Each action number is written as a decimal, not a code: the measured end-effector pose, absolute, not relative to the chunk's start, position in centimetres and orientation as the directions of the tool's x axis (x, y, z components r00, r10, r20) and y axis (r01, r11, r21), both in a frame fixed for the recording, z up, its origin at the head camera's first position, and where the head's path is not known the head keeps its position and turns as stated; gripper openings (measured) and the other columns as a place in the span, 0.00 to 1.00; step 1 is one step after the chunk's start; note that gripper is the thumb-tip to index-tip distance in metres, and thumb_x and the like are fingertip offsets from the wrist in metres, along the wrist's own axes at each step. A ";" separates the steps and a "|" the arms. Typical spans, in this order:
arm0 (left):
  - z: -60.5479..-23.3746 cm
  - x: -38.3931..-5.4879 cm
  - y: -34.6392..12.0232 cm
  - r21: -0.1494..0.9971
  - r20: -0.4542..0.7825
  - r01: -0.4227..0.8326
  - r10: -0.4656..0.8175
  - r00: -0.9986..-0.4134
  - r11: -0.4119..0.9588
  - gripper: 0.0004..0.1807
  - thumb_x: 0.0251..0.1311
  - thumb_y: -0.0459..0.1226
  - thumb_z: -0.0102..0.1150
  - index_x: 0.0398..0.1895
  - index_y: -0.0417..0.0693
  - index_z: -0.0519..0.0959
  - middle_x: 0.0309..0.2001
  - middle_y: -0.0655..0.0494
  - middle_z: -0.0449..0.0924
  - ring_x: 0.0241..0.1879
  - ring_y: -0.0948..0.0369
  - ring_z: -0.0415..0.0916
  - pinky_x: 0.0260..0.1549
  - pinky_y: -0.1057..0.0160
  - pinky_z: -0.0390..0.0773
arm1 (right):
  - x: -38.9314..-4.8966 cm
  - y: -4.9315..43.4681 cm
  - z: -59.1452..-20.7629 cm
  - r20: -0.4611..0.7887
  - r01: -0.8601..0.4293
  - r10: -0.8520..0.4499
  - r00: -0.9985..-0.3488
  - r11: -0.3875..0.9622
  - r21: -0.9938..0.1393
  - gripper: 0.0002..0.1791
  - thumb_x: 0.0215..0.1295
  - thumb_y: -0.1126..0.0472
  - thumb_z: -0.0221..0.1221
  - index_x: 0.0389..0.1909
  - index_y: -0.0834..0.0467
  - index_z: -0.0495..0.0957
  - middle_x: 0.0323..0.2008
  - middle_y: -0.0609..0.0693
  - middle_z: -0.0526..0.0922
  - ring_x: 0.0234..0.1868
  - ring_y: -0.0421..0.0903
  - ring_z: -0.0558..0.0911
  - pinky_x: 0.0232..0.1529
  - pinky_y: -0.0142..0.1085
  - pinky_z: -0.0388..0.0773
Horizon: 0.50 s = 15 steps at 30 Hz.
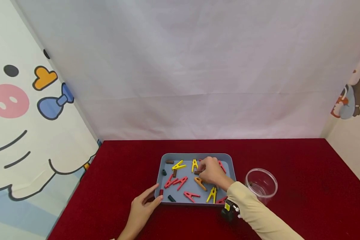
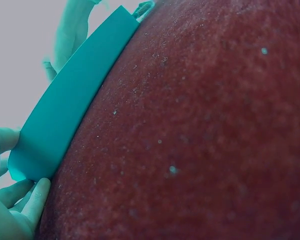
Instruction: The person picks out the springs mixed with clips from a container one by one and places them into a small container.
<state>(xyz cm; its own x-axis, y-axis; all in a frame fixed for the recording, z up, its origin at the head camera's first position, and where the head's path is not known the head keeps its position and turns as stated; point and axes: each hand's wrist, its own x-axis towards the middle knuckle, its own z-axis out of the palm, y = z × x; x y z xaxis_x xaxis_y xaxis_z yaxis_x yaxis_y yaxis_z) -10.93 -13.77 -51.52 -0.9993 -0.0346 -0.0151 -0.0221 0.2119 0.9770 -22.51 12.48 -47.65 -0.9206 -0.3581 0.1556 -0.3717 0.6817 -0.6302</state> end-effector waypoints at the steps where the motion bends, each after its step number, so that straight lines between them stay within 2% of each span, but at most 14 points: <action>1: -51.5 -10.9 -13.8 0.977 -0.017 -0.024 -0.034 -0.999 0.210 0.27 0.57 0.44 0.65 0.61 0.53 0.75 0.61 0.41 0.70 0.41 0.59 0.81 0.41 0.64 0.79 | -22.5 12.5 -47.6 0.155 -0.370 -0.357 -0.921 0.681 -0.633 0.07 0.41 0.73 0.67 0.21 0.59 0.82 0.23 0.45 0.79 0.25 0.40 0.76 0.27 0.35 0.75; 15: -51.5 -10.9 -13.8 0.978 -0.015 -0.023 -0.037 -0.999 0.210 0.27 0.57 0.44 0.65 0.61 0.53 0.75 0.61 0.41 0.69 0.42 0.59 0.81 0.40 0.64 0.79 | -22.3 12.7 -47.7 0.137 -0.342 -0.344 -0.929 0.659 -0.669 0.07 0.41 0.74 0.66 0.23 0.60 0.83 0.26 0.48 0.82 0.24 0.39 0.75 0.24 0.34 0.72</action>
